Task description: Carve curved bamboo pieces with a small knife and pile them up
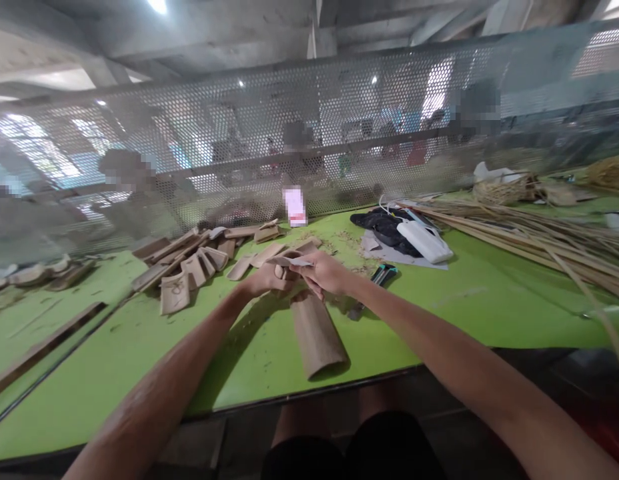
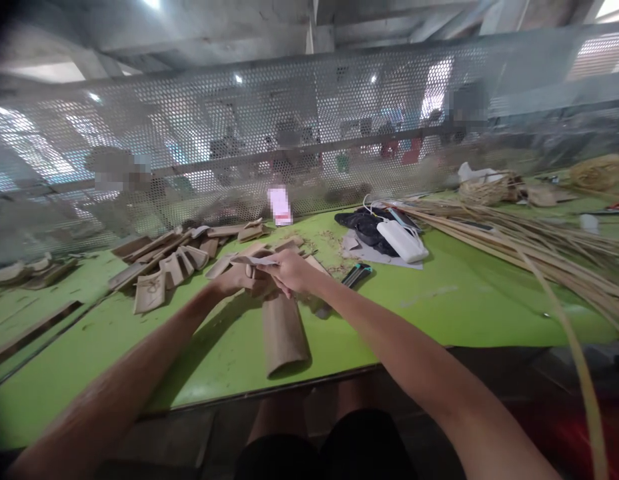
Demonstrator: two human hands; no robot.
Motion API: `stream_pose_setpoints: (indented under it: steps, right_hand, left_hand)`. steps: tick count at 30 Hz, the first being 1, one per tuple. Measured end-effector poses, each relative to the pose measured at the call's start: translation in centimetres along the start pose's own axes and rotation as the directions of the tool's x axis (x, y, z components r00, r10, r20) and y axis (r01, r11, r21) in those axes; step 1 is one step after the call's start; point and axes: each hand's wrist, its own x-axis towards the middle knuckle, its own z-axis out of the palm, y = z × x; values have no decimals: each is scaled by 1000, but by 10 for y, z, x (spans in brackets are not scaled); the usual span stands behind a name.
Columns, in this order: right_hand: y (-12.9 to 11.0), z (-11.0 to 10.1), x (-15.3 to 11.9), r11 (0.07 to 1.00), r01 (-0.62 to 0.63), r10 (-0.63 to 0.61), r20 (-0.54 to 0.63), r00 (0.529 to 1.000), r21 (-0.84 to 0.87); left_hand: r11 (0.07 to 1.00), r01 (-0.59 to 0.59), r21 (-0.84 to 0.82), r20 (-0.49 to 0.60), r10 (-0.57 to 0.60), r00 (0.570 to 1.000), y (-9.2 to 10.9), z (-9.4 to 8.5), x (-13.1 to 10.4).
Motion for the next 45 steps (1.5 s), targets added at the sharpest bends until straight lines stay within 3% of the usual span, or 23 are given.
stream_pose_setpoints:
  steps: [3, 6, 9, 13, 16, 19, 22, 25, 28, 32, 35, 40, 42, 45]
  right_hand:
    - [9, -13, 1, 968, 33, -48, -58, 997, -248]
    - [16, -27, 0, 934, -2, -44, -119, 992, -358]
    - [15, -30, -2, 951, -17, -12, -94, 995, -308]
    - [4, -26, -7, 991, -69, 72, 25, 997, -114]
    - [-3, -18, -8, 997, -78, 77, 94, 993, 10]
    - [-1, -9, -6, 995, -46, 38, 93, 995, 87]
    - [5, -7, -3, 999, -19, 17, 65, 998, 27]
    - [8, -17, -2, 976, 27, -34, -31, 999, -218]
    - [7, -27, -4, 944, -24, 1, -70, 998, -329]
    - [2, -30, -8, 979, -100, 113, 66, 991, -175]
    - [-2, -24, -10, 994, -105, 109, 148, 983, -36]
    - [-5, -7, -6, 984, -96, 79, 114, 990, 147]
    - [-3, -3, -4, 986, -66, 57, 64, 996, 154]
    - [2, -11, -2, 999, -40, 41, 55, 998, -16]
  left_hand:
    - [999, -7, -32, -29, 7, 1000, 9, 1, 1]
    - [998, -32, -45, -8, 31, 999, 14, 2, 2]
    - [998, -13, -69, 7, 14, 1000, 13, 2, 3]
    - [993, -5, -118, -4, 5, 1000, 9, 4, 4]
    - [999, -1, -39, -41, -1, 999, 8, 5, 4]
    - [999, 4, 49, -60, -2, 998, 9, 5, 3]
    - [999, -2, 55, -11, 2, 1000, 14, 4, 3]
    - [998, -33, 49, 22, 32, 999, 19, 2, 1]
    - [998, -36, 53, 26, 35, 999, 21, 1, 0]
    - [999, -18, 31, 11, 18, 1000, 20, 2, 0]
    - [997, -46, 59, 3, 46, 999, 19, 2, 2]
    - [994, -65, 84, -44, 69, 997, 15, 1, 3]
    - [998, -33, 44, -1, 33, 999, 14, 0, 3]
    - [999, -28, 44, 38, 26, 999, 15, 0, 4]
